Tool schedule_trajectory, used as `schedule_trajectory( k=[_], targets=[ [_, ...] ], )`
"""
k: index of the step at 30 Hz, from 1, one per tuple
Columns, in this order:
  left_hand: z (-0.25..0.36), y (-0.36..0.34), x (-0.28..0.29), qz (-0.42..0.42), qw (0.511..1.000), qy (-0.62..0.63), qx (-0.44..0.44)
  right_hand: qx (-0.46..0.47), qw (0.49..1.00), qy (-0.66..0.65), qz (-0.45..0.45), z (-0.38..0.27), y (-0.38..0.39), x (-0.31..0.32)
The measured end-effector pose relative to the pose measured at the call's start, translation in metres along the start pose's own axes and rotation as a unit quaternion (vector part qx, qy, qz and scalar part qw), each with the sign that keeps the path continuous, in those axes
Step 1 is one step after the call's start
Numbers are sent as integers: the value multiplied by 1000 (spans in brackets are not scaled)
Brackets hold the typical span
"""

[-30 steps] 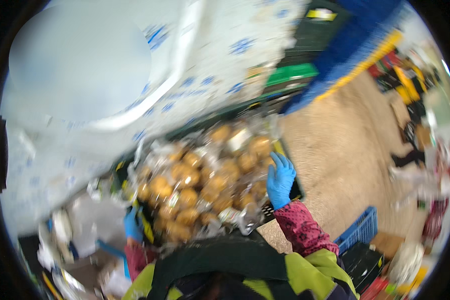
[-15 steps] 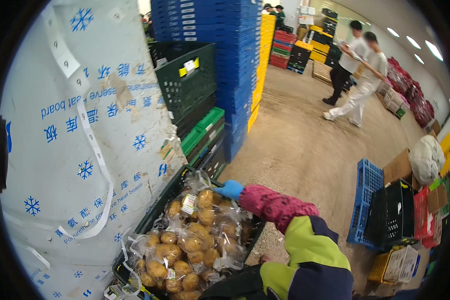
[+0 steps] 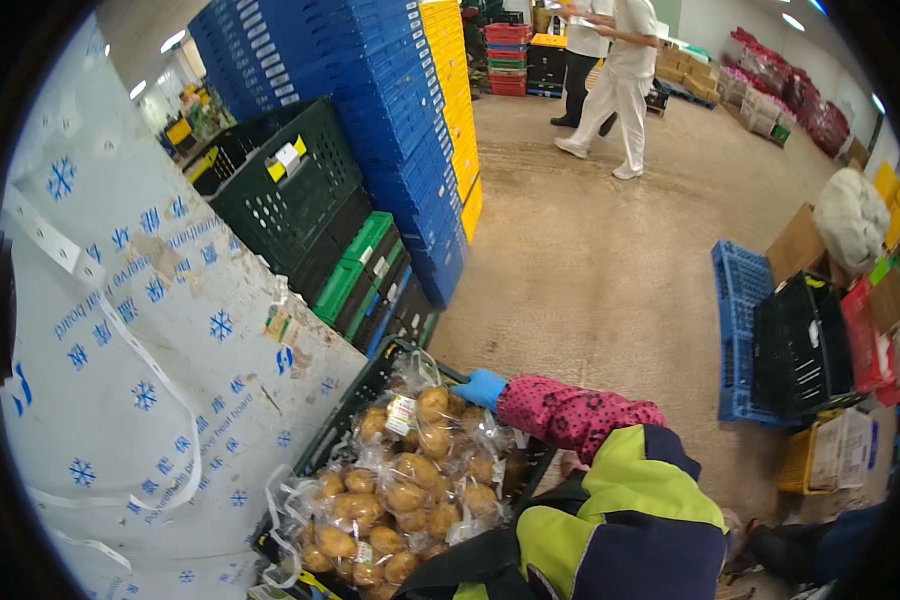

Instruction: The person places potatoes into clear plastic bags, seals them using a heat sealer, and stacks the sealed bags into a black crate. The person then carries the crate across the warehouse floor.

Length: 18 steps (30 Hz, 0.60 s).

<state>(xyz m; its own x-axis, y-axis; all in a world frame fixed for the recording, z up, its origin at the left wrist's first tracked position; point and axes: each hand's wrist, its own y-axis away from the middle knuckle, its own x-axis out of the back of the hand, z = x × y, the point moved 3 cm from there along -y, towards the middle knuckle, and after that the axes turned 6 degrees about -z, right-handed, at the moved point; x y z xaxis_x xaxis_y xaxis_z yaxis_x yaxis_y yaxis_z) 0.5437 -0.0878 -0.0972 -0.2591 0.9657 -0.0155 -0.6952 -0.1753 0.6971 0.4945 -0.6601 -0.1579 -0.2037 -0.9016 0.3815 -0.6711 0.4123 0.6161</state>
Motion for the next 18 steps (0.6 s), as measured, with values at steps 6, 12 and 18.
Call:
schedule_trajectory(
  k=[6,12,18],
  targets=[
    [-43,49,4,-5,998,39,-47,15,999,-50,-5,9,29,29],
    [-65,90,-27,127,982,-126,-68,63,978,-199,-5,71,40,90],
    [-88,140,-110,71,975,-98,-187,54,959,-278,26,145,77,186]
  ],
)
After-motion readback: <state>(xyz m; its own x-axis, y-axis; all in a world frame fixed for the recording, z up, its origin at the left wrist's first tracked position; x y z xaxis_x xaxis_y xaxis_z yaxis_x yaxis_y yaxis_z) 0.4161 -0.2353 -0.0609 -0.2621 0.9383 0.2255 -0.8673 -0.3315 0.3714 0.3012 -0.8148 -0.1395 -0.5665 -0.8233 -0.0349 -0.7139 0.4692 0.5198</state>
